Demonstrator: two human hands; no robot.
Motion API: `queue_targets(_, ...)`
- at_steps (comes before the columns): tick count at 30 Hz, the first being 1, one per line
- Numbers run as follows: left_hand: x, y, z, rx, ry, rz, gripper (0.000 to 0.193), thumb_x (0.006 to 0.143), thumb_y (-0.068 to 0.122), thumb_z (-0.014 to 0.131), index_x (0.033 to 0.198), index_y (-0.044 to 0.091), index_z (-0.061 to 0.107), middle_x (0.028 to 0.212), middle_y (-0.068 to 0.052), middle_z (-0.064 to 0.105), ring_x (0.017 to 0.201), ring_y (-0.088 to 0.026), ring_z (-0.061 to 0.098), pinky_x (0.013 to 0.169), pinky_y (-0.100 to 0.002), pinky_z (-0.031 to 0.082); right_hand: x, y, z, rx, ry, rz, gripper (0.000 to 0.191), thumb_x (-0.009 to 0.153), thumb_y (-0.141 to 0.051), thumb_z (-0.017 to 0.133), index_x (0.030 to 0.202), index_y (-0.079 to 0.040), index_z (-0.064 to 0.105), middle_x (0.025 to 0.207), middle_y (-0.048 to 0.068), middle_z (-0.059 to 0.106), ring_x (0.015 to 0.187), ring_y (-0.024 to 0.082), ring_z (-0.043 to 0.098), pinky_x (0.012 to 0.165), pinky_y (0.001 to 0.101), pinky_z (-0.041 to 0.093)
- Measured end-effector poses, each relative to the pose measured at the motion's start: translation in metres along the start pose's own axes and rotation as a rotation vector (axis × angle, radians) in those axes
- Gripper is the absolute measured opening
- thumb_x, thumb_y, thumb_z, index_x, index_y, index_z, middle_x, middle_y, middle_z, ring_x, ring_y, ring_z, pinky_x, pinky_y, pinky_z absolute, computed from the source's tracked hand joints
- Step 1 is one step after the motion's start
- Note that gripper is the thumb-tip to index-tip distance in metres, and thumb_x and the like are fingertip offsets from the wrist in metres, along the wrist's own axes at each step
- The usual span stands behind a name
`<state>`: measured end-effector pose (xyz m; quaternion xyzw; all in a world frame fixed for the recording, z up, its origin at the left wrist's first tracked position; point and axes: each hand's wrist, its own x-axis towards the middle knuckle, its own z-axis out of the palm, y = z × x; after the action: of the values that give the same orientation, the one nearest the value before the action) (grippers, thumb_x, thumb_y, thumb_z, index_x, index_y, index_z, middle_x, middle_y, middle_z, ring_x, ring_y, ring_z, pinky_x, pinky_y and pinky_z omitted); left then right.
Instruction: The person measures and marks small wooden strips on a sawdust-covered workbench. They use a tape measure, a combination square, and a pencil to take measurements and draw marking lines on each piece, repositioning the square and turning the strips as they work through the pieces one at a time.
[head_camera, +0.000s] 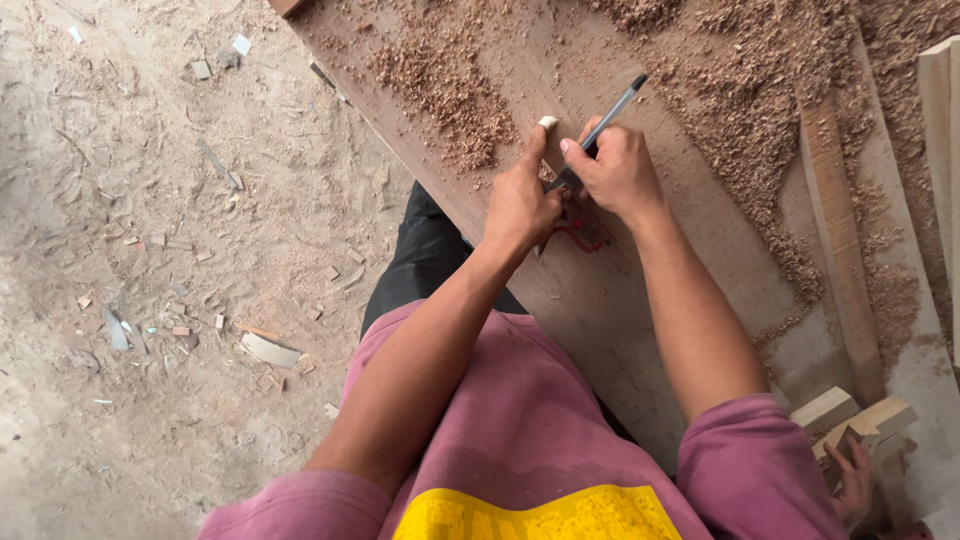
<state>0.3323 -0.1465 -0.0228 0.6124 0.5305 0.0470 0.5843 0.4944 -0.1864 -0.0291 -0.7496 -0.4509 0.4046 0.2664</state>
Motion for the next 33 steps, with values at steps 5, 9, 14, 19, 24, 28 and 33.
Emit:
queue_targets(5, 0.003, -0.012, 0.008, -0.026, 0.013, 0.014, 0.090, 0.081, 0.008, 0.076, 0.159, 0.020, 0.032, 0.079, -0.021, 0.073, 0.080, -0.035, 0.076, 0.075, -0.047, 0.056, 0.016, 0.019, -0.022, -0.299, 0.255, 0.080, 0.033, 0.109, -0.017, 0.065, 0.081, -0.002, 0.057, 0.067, 0.008, 0.062, 0.049, 0.019, 0.055, 0.041, 0.0323, 0.045)
queue_targets(9, 0.006, -0.016, 0.015, 0.054, 0.186, 0.276, 0.094, 0.075, 0.011, 0.086, 0.154, 0.015, 0.035, 0.094, -0.025, 0.072, 0.087, -0.042, 0.073, 0.075, -0.048, 0.056, 0.002, 0.031, -0.021, -0.072, 0.544, -0.259, 0.026, 0.108, -0.023, 0.068, 0.096, -0.001, 0.060, 0.074, 0.008, 0.065, 0.062, 0.020, 0.062, 0.059, 0.0327, 0.050)
queue_targets(14, -0.020, -0.021, -0.013, 0.086, -0.110, 0.134, 0.080, 0.090, 0.010, 0.071, 0.160, 0.015, 0.033, 0.087, -0.024, 0.074, 0.081, -0.040, 0.073, 0.074, -0.049, 0.056, -0.066, 0.030, 0.007, -0.073, 0.717, -0.278, 0.026, 0.112, -0.027, 0.064, 0.120, -0.003, 0.066, 0.103, 0.016, 0.075, 0.090, 0.034, 0.074, 0.082, 0.0411, 0.060)
queue_targets(19, -0.056, -0.037, -0.099, 0.188, -0.275, 0.222, 0.033, 0.092, 0.009, 0.069, 0.125, 0.007, 0.071, 0.096, -0.011, 0.080, 0.078, -0.017, 0.077, 0.072, -0.035, 0.064, -0.121, 0.052, 0.019, -0.495, 0.507, -0.330, 0.060, 0.086, -0.022, 0.082, 0.137, 0.000, 0.060, 0.128, 0.025, 0.068, 0.114, 0.044, 0.064, 0.098, 0.0493, 0.051)
queue_targets(24, -0.052, -0.030, -0.170, 0.384, -0.296, -0.057, 0.037, 0.093, 0.012, 0.071, 0.129, 0.014, 0.072, 0.094, -0.010, 0.078, 0.079, -0.020, 0.077, 0.072, -0.033, 0.061, -0.124, 0.082, 0.005, -0.538, 0.463, -0.368, 0.070, 0.090, -0.011, 0.082, 0.152, -0.002, 0.050, 0.146, 0.025, 0.059, 0.129, 0.045, 0.058, 0.110, 0.0503, 0.049)
queue_targets(28, -0.002, -0.002, -0.165, 0.263, -0.456, 0.227, 0.059, 0.074, -0.007, 0.060, 0.128, 0.015, 0.071, 0.113, -0.010, 0.077, 0.096, -0.021, 0.076, 0.076, -0.031, 0.060, -0.116, 0.073, -0.016, -0.615, 0.528, -0.331, 0.067, 0.084, -0.018, 0.083, 0.144, -0.005, 0.056, 0.140, 0.021, 0.063, 0.123, 0.043, 0.060, 0.101, 0.0535, 0.047)
queue_targets(33, 0.061, 0.022, -0.080, 0.459, -0.766, 0.393, 0.053, 0.087, -0.002, 0.057, 0.125, 0.031, 0.073, 0.110, -0.009, 0.069, 0.090, -0.024, 0.074, 0.077, -0.035, 0.066, -0.119, 0.038, 0.001, -0.682, 0.781, -0.116, 0.056, 0.092, -0.030, 0.080, 0.139, -0.006, 0.060, 0.143, 0.021, 0.062, 0.123, 0.041, 0.061, 0.098, 0.0521, 0.048)
